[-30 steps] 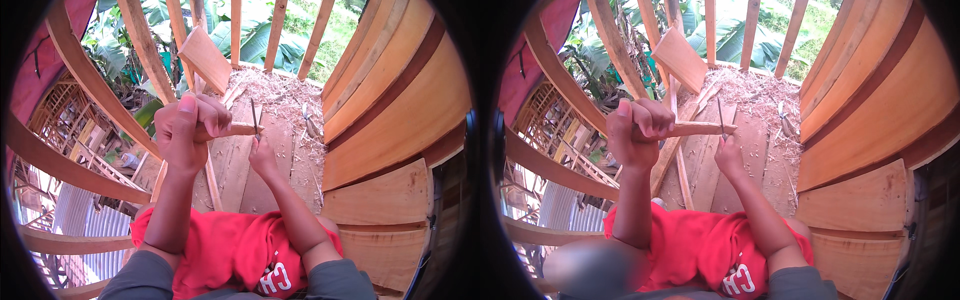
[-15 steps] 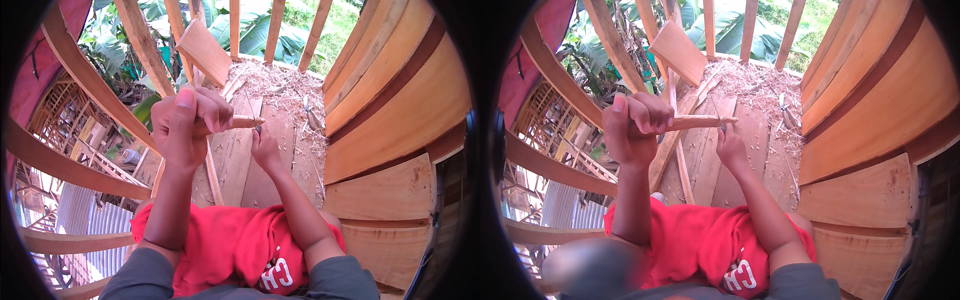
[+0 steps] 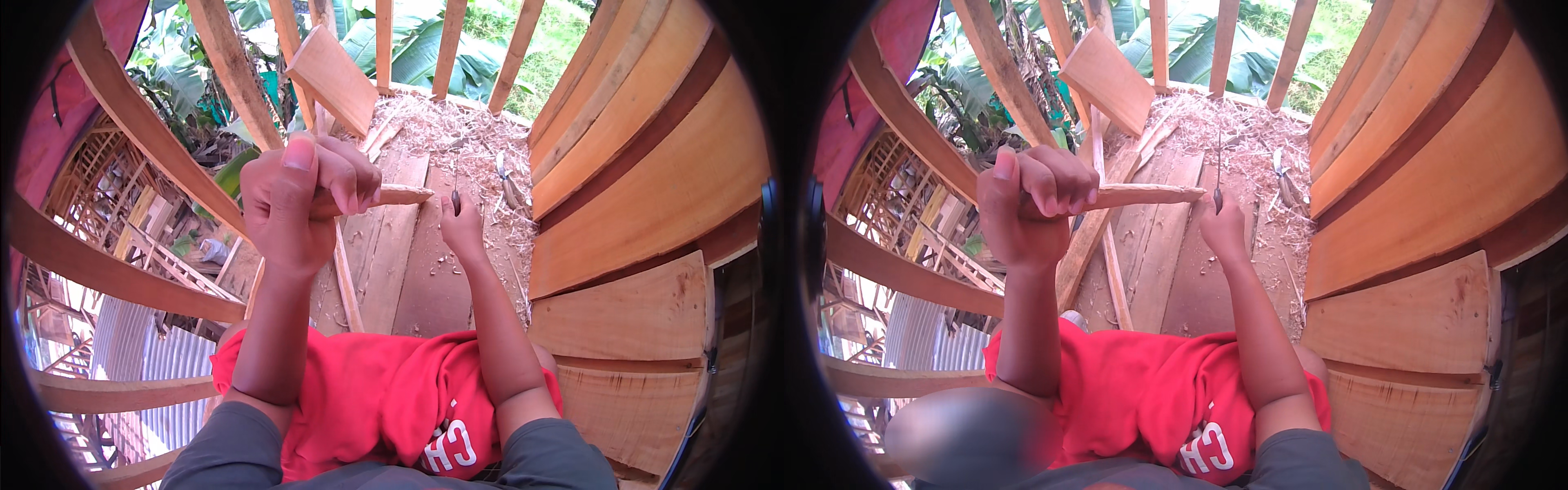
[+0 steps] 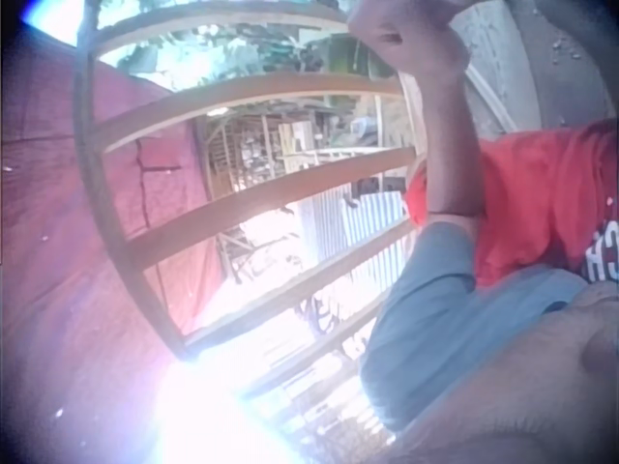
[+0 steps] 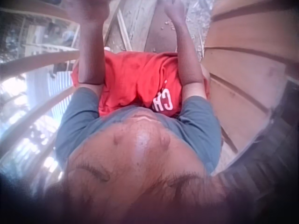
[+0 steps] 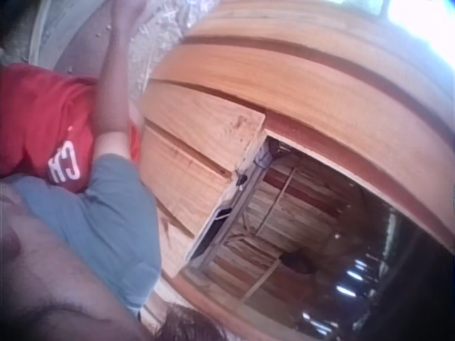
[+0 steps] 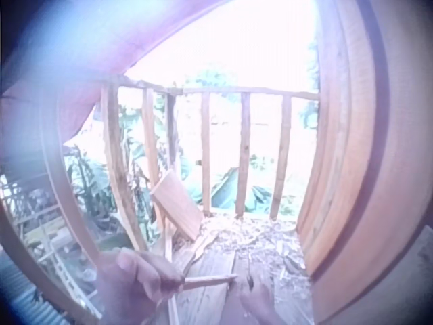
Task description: The person is carving a small wooden stick using a knife. They hold the stick in their left hand and use the knife in their right hand to shave off thin layers of wood, creating a pointed tip. The person rotates the stick periodically to shape it evenly.
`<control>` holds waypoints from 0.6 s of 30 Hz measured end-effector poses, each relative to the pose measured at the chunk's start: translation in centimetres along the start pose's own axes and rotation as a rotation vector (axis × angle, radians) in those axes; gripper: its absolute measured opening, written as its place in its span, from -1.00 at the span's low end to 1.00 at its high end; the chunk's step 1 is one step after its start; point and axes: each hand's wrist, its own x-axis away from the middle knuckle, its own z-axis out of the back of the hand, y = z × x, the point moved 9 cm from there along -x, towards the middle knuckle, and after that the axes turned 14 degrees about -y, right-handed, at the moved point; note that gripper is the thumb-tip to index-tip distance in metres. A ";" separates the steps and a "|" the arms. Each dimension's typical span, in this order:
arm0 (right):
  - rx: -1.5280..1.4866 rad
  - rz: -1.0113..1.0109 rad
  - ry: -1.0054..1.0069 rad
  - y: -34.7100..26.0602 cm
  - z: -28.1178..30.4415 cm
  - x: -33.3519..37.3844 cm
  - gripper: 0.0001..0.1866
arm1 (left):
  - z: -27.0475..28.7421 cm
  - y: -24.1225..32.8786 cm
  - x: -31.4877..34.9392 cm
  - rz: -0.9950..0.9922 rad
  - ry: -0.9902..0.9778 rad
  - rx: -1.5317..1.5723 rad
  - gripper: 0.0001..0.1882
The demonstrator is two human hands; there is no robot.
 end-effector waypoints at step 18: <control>-1.109 -0.339 -0.665 0.8 -6.7 2.0 -0.74 | 1.3 0.1 0.3 -0.071 0.148 0.229 -0.42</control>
